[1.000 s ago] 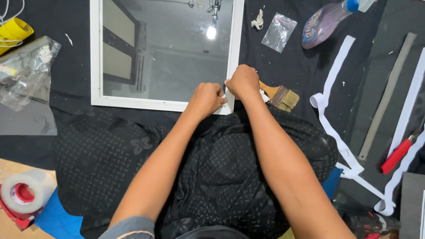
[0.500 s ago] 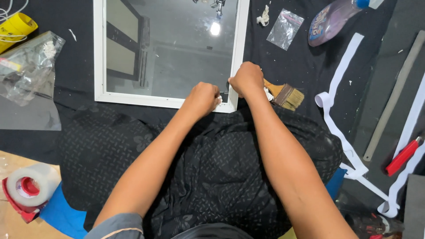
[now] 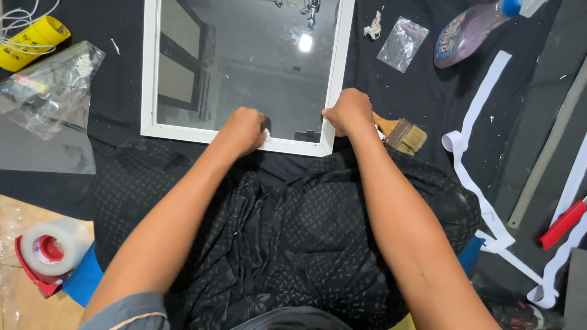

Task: The person cleans a white-framed mirror by wiping the glass surface with a white cloth and then brushing the frame with a paintbrush. The person works on the mirror while seated on the floor.

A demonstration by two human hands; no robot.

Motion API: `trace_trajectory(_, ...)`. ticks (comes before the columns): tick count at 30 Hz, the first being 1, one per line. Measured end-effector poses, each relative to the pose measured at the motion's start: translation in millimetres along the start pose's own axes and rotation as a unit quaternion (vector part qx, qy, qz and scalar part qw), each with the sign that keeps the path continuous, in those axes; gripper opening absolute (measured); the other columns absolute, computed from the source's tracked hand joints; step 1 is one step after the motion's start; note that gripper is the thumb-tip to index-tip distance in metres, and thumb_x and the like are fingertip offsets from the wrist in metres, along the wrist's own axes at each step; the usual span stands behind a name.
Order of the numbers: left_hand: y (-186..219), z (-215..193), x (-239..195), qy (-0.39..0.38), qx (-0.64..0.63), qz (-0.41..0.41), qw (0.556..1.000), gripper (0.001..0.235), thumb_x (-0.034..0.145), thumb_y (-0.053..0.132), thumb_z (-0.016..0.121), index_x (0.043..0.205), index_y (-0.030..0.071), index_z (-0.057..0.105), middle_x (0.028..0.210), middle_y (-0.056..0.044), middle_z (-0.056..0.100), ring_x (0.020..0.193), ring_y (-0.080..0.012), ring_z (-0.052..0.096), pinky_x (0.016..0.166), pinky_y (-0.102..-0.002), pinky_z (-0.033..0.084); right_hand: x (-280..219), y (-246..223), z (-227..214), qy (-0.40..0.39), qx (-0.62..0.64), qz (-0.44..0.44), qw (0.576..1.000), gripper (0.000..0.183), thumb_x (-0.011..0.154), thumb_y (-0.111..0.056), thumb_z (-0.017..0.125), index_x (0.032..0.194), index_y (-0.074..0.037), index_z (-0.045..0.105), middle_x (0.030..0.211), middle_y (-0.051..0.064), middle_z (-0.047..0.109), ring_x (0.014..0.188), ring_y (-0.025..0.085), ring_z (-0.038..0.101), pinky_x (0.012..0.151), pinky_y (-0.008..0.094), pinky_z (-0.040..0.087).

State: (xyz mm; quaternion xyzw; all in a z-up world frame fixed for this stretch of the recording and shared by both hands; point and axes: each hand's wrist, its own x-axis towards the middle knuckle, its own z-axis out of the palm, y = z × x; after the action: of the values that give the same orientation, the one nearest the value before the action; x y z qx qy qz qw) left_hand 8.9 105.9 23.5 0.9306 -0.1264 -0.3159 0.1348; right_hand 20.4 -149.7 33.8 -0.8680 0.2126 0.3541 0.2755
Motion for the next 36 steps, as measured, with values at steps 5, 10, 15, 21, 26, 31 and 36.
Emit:
trace_trajectory(5,-14.5,-19.7,-17.9,0.012,0.016,-0.043,0.999,0.017,0.084,0.013,0.076,0.098,0.005,0.080,0.089,-0.021,0.075,0.095,-0.0423,0.075,0.080,-0.050,0.062,-4.9,-2.9,-3.0,0.002,0.005,0.002,1.000,0.059,0.094,-0.026,0.074,0.134,0.014,0.056,0.068,0.028,0.071,0.052,0.035,0.072,0.061,0.054,0.062)
trace_trajectory(10,-47.2,7.9,1.0,0.046,0.118,0.004,0.992,0.010,0.080,0.006,0.079,0.088,0.000,0.080,0.079,-0.020,0.074,0.084,-0.0375,0.076,0.075,-0.044,0.065,-5.5,-2.0,-2.5,0.007,0.015,0.003,1.000,0.060,0.094,-0.026,0.074,0.136,0.012,0.056,0.068,0.027,0.070,0.052,0.035,0.072,0.061,0.054,0.062)
trace_trajectory(15,-36.9,-47.6,-29.3,0.057,0.016,-0.050,0.997,0.013,0.086,0.009,0.077,0.095,0.000,0.080,0.087,-0.022,0.075,0.093,-0.0419,0.075,0.080,-0.049,0.061,-11.7,-6.5,-5.8,0.022,0.024,0.002,0.999,0.055,0.093,-0.023,0.073,0.133,0.012,0.058,0.065,0.027,0.069,0.050,0.035,0.071,0.061,0.056,0.061)
trace_trajectory(21,-83.5,-36.9,-35.3,0.078,-0.026,-0.090,0.992,0.013,0.088,0.017,0.079,0.096,0.007,0.081,0.092,-0.019,0.078,0.099,-0.0419,0.073,0.088,-0.048,0.058,-5.4,-6.6,-2.6,0.029,0.013,-0.002,0.999,0.055,0.093,-0.024,0.075,0.129,0.014,0.060,0.062,0.025,0.068,0.045,0.036,0.069,0.062,0.058,0.059)
trace_trajectory(26,-75.0,-18.4,-28.2,0.067,-0.067,-0.060,0.994,0.017,0.085,0.024,0.078,0.096,0.010,0.079,0.094,-0.015,0.079,0.102,-0.0408,0.072,0.091,-0.049,0.058,4.0,-0.3,0.5,0.020,-0.014,0.017,1.000,0.058,0.092,-0.025,0.076,0.132,0.014,0.059,0.063,0.028,0.068,0.052,0.041,0.071,0.069,0.063,0.058)
trace_trajectory(31,-120.9,-16.5,-8.2,0.041,0.027,-0.106,0.993,0.019,0.083,0.026,0.080,0.096,0.012,0.080,0.095,-0.015,0.078,0.103,-0.0374,0.074,0.090,-0.045,0.059,-19.3,-13.6,-9.0,0.015,-0.069,0.000,0.998,0.064,0.089,-0.034,0.080,0.126,0.016,0.064,0.084,0.033,0.074,0.080,0.049,0.074,0.080,0.064,0.057)
trace_trajectory(36,-158.0,-37.6,-25.7,0.071,0.051,-0.149,0.985,0.021,0.084,0.019,0.077,0.101,0.007,0.080,0.089,-0.020,0.075,0.094,-0.0402,0.075,0.081,-0.050,0.062,-9.9,-7.6,-1.7,0.023,-0.070,-0.010,0.997,0.062,0.089,-0.034,0.079,0.126,0.014,0.065,0.086,0.031,0.075,0.077,0.045,0.075,0.081,0.061,0.058)
